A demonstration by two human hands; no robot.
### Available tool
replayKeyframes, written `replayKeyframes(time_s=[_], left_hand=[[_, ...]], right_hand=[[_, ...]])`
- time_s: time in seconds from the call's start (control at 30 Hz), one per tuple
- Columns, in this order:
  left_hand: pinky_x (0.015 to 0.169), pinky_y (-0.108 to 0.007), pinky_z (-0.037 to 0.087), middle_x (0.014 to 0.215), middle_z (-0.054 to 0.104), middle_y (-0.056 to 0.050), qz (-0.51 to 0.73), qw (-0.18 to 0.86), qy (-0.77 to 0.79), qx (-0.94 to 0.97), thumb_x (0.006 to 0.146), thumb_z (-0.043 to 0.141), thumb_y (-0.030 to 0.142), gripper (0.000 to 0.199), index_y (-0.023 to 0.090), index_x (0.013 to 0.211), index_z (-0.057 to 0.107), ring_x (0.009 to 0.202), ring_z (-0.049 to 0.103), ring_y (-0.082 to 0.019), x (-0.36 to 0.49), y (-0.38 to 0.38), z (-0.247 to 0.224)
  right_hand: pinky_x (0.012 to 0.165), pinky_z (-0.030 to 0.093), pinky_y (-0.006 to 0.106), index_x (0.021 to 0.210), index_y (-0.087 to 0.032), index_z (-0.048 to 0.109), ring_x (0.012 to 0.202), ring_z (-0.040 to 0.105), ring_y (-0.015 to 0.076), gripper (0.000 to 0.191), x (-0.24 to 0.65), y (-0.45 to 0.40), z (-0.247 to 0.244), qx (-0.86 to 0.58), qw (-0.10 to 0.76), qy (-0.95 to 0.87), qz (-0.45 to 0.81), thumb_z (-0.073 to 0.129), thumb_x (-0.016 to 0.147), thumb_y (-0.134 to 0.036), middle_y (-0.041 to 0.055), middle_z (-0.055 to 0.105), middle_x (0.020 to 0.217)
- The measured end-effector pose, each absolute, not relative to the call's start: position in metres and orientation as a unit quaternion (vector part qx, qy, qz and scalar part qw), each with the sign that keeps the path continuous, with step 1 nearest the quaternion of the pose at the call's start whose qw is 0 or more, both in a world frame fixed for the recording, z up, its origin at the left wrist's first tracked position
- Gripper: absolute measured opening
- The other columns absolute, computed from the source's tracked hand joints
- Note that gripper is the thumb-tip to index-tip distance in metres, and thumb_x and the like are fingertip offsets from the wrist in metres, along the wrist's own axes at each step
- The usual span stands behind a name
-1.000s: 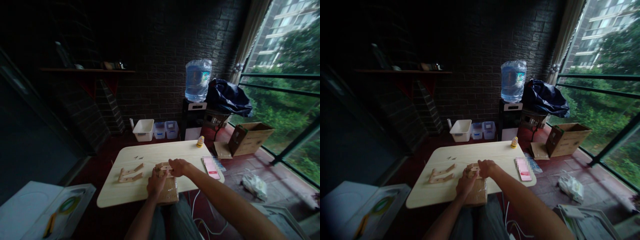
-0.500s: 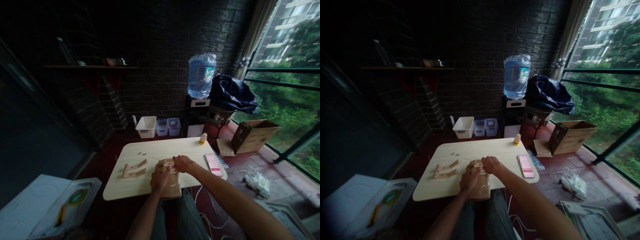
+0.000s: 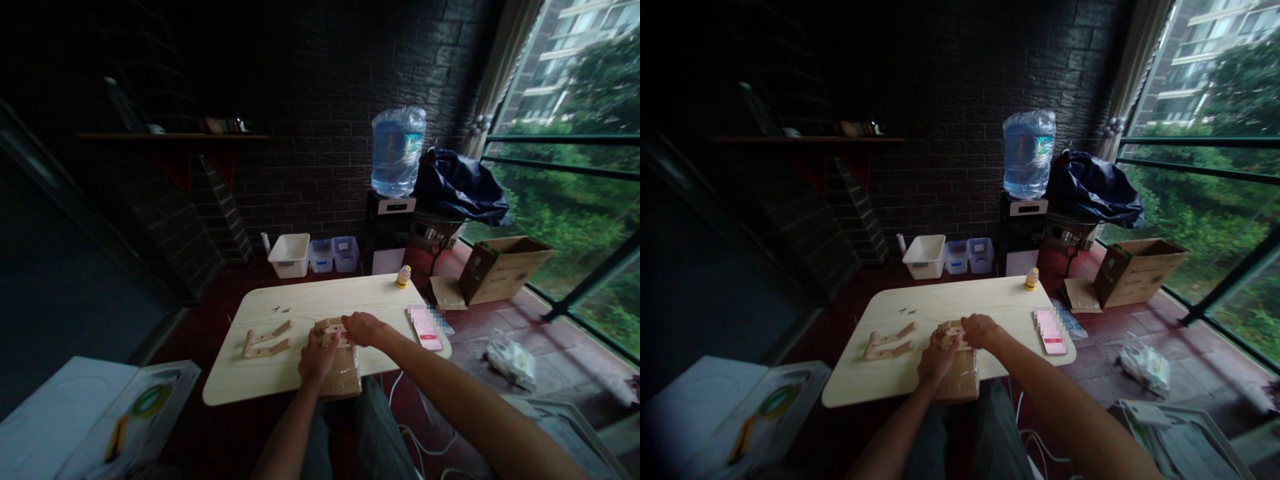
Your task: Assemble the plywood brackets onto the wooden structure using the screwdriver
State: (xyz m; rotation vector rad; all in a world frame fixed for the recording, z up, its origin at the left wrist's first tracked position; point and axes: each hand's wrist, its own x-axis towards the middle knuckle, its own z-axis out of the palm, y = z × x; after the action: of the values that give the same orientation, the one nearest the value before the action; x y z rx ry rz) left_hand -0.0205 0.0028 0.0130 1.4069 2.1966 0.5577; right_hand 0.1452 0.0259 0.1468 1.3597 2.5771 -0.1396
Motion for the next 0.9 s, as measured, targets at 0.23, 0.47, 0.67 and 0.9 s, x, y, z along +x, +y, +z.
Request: replayKeyframes(time_s=[0.23,0.47,0.67,0.9], left_hand=[[0.093,-0.047,0.053,0.126,0.071,-0.015,0.196,0.237,0.799,0.517,0.076,0.045,0.09,0.098,0.028,0.152,0.039,0.114,0.068,-0.036,-0.021,0.003,0.012],[0.093,-0.047,0.054,0.125,0.071,-0.014,0.2,0.236,0.797,0.518,0.075,0.042,0.092,0.1,0.029,0.152,0.038,0.115,0.068,-0.037,-0.022,0.006,0.006],[0.093,-0.047,0.053,0.125,0.071,-0.015,0.207,0.218,0.796,0.525,0.078,0.042,0.089,0.096,0.029,0.153,0.037,0.116,0.067,-0.037,-0.023,0.003,0.006],[0.093,-0.048,0.052,0.124,0.071,-0.016,0.207,0.24,0.794,0.518,0.078,0.046,0.088,0.095,0.029,0.151,0.038,0.117,0.067,-0.038,-0.025,0.003,0.008]], right_hand=[[0.081,0.059,0.042,0.136,-0.008,0.053,0.105,0.073,0.0324,0.048,0.143,0.028,0.15,0.482,0.128,0.863,-0.074,0.055,0.096,-0.034,0.0241,0.072,0.12],[0.082,0.059,0.04,0.131,-0.014,0.059,0.108,0.072,0.0304,0.04,0.139,0.02,0.17,0.443,0.13,0.884,-0.076,0.058,0.091,-0.021,0.0192,0.073,0.12],[0.082,0.059,0.044,0.128,-0.009,0.062,0.106,0.073,0.0345,0.041,0.13,0.019,0.162,0.486,0.102,0.865,-0.073,0.056,0.097,-0.035,0.0242,0.072,0.119],[0.082,0.06,0.049,0.135,-0.017,0.056,0.107,0.073,0.0343,0.045,0.123,0.014,0.172,0.482,0.112,0.867,-0.065,0.059,0.094,-0.036,0.0201,0.072,0.122]])
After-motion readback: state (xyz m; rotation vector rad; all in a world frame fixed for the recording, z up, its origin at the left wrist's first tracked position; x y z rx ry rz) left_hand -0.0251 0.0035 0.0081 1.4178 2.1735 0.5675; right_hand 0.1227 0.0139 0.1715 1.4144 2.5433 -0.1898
